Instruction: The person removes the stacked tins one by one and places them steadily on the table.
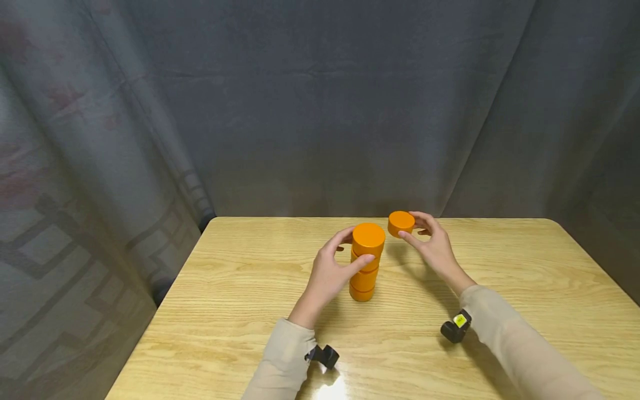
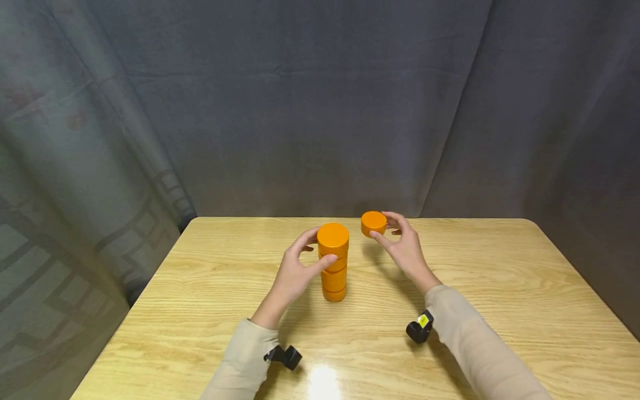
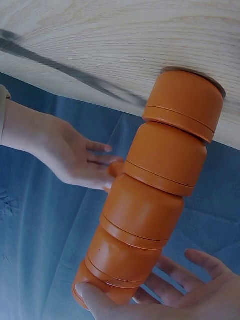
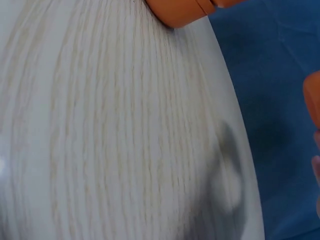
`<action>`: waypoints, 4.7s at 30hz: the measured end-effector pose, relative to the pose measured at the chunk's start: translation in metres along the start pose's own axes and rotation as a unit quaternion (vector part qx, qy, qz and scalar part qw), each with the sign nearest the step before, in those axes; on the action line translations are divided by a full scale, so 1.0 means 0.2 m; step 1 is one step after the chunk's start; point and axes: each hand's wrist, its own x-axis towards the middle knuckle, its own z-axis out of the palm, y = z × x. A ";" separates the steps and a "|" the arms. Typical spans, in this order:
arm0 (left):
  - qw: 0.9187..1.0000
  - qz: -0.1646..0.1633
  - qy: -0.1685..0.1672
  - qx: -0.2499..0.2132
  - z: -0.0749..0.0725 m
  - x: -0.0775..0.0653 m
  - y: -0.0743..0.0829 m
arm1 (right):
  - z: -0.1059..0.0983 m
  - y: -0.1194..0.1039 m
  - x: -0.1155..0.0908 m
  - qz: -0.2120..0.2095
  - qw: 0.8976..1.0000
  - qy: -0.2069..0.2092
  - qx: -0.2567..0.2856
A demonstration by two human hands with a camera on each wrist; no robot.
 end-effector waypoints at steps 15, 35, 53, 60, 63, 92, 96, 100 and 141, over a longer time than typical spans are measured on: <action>1.000 -0.002 -0.003 -0.003 0.00 0.00 -0.01 | 0.04 0.12 0.02 0.023 0.998 -0.051 -0.015; 1.000 -0.007 -0.007 0.001 0.01 0.00 0.00 | 0.07 0.21 -0.02 0.070 0.992 -0.104 -0.034; 1.000 -0.011 -0.007 0.021 0.01 -0.01 -0.01 | 0.06 0.24 -0.04 0.073 0.989 -0.130 -0.006; 0.999 -0.006 -0.009 0.035 0.02 0.00 0.00 | 0.05 0.26 -0.04 0.077 0.988 -0.136 -0.009; 0.999 0.000 -0.010 0.038 0.02 0.00 0.00 | 0.05 0.27 -0.04 0.075 0.988 -0.135 -0.015; 0.997 0.002 -0.055 0.048 -0.05 0.01 -0.04 | -0.02 0.08 -0.07 0.008 0.996 -0.081 -0.025; 0.997 -0.002 -0.065 0.051 -0.05 0.02 -0.05 | -0.02 0.05 -0.08 -0.003 0.997 -0.078 -0.023; 0.996 -0.007 -0.077 0.052 -0.05 0.02 -0.05 | -0.02 0.00 -0.09 -0.010 0.997 -0.072 -0.017; 0.994 -0.017 -0.094 0.051 -0.04 0.01 -0.10 | -0.02 -0.38 -0.23 -0.045 0.997 -0.043 0.047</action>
